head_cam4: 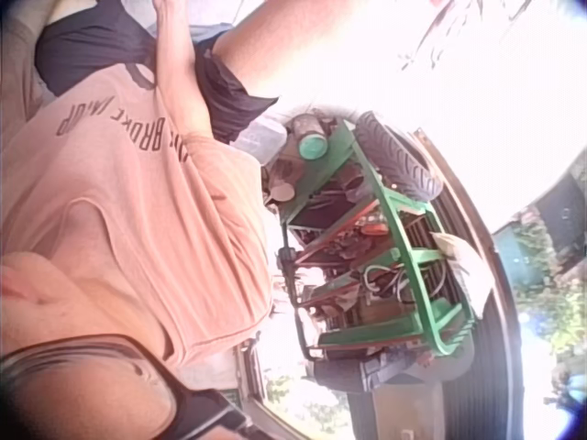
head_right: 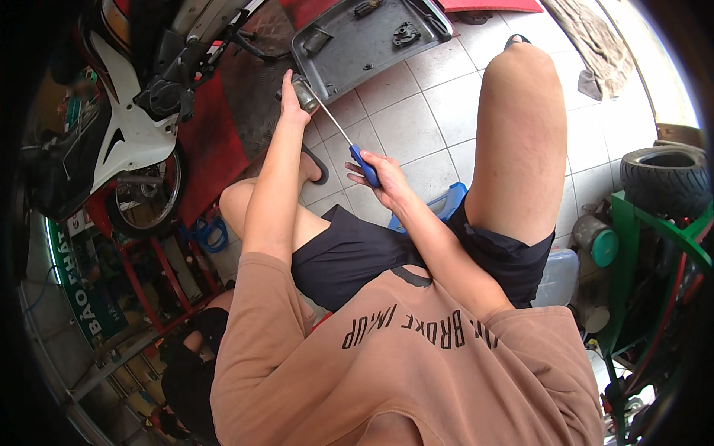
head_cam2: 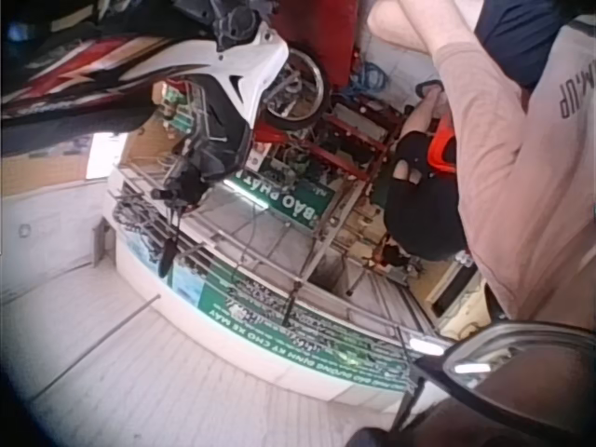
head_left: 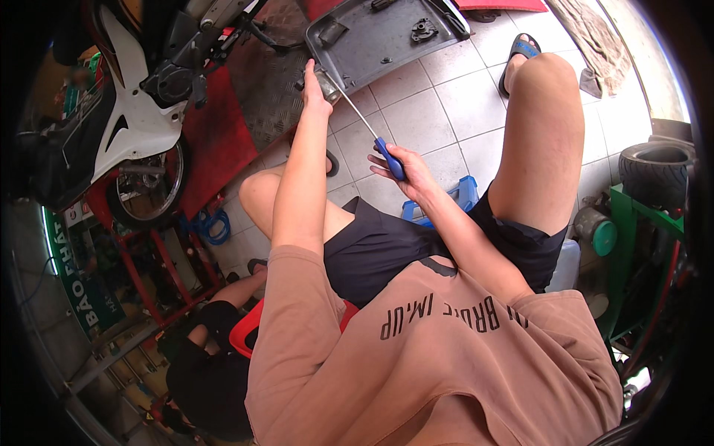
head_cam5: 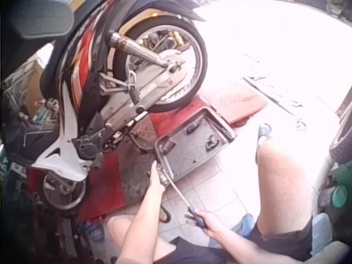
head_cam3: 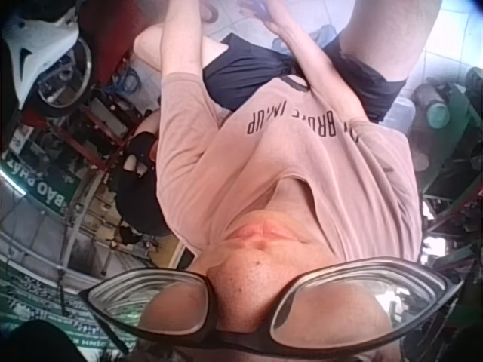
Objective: The person disassembles a motorcycle starter motor using a screwdriver by loosening the long fastening screws over a metal tray.
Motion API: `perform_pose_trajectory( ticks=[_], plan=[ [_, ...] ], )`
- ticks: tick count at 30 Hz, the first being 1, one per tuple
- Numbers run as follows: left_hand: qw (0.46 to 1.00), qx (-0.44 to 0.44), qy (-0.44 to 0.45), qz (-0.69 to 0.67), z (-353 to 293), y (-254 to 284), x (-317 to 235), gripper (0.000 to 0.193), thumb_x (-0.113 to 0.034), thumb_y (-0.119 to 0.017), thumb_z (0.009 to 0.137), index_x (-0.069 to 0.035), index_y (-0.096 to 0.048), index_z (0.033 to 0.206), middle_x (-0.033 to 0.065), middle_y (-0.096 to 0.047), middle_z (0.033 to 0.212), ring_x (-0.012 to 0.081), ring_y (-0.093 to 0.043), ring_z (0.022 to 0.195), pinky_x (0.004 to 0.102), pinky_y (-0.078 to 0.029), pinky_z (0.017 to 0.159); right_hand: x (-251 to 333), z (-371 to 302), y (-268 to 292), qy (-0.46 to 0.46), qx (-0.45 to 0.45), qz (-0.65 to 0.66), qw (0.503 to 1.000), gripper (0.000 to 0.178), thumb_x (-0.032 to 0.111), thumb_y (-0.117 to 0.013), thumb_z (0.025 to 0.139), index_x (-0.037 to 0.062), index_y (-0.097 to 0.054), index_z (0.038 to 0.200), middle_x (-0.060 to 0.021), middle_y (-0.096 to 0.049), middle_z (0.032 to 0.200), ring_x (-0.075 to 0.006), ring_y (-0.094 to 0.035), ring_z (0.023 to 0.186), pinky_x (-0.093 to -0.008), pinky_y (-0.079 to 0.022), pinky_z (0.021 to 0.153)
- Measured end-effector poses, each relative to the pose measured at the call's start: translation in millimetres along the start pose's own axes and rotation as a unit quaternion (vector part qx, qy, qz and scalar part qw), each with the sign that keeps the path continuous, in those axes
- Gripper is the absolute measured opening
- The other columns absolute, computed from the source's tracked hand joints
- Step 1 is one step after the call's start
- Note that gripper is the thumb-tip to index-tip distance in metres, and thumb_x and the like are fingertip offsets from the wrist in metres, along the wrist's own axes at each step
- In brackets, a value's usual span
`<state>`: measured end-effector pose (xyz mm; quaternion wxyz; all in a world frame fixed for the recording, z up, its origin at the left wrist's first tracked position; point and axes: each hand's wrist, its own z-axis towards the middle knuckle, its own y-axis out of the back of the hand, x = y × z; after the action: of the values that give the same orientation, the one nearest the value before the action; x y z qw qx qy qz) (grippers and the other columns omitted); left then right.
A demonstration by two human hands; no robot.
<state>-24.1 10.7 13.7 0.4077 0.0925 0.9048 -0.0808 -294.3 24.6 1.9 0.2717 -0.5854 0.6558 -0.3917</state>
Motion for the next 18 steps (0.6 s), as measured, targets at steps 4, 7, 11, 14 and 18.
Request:
perform_pose_trajectory(
  ticks=[4,7,11,14,18],
  plan=[
    [1.000,0.001,-0.006,0.000,1.1,1.6,1.6,0.048,-0.060,-0.062,0.078,-0.014,-0.057,0.092,0.0025,-0.059,0.080,0.0179,-0.057,0.067,0.0331,-0.049,0.058,2.1,-9.9,-15.3,0.037,-0.021,-0.065,0.997,0.032,0.012,-0.058,0.091,-0.0091,-0.048,0.113,-0.0223,-0.060,0.104,-0.0286,-0.067,0.089,-0.0319,-0.060,0.070],
    [1.000,-0.003,-0.007,0.005,-2.5,-0.9,1.8,0.047,-0.059,-0.062,0.078,-0.014,-0.057,0.092,0.0025,-0.059,0.079,0.0181,-0.057,0.066,0.0325,-0.049,0.057,9.5,-5.2,-8.7,0.017,0.007,-0.119,0.993,0.029,0.015,-0.055,0.093,-0.0077,-0.050,0.110,-0.0211,-0.063,0.096,-0.0207,-0.064,0.072,-0.0241,-0.053,0.055],
    [1.000,0.009,-0.014,0.009,-3.6,-4.7,0.6,0.047,-0.059,-0.060,0.079,-0.014,-0.057,0.091,0.0028,-0.059,0.079,0.0185,-0.057,0.066,0.0333,-0.049,0.057,4.3,8.1,7.8,-0.043,0.065,-0.036,0.996,0.029,0.023,-0.049,0.095,-0.0035,-0.054,0.107,-0.0188,-0.065,0.091,-0.0155,-0.058,0.063,-0.0215,-0.046,0.048],
    [1.000,0.029,-0.007,0.003,-0.6,2.3,-2.0,0.046,-0.059,-0.059,0.079,-0.015,-0.058,0.088,0.0029,-0.059,0.079,0.0189,-0.056,0.065,0.0343,-0.048,0.057,2.6,1.9,-2.8,-0.017,0.014,-0.097,0.995,0.029,0.026,-0.049,0.096,-0.0008,-0.055,0.106,-0.0169,-0.065,0.092,-0.0140,-0.057,0.062,-0.0204,-0.044,0.048],
    [1.000,0.021,-0.008,-0.005,-13.0,-6.1,-1.6,0.045,-0.059,-0.058,0.079,-0.014,-0.058,0.085,0.0032,-0.058,0.076,0.0193,-0.055,0.063,0.0347,-0.048,0.056,7.5,-11.0,-18.0,-0.022,-0.070,-0.130,0.989,0.025,0.027,-0.057,0.093,0.0050,-0.055,0.105,-0.0130,-0.064,0.087,-0.0117,-0.054,0.060,-0.0190,-0.043,0.049]
  ],
)
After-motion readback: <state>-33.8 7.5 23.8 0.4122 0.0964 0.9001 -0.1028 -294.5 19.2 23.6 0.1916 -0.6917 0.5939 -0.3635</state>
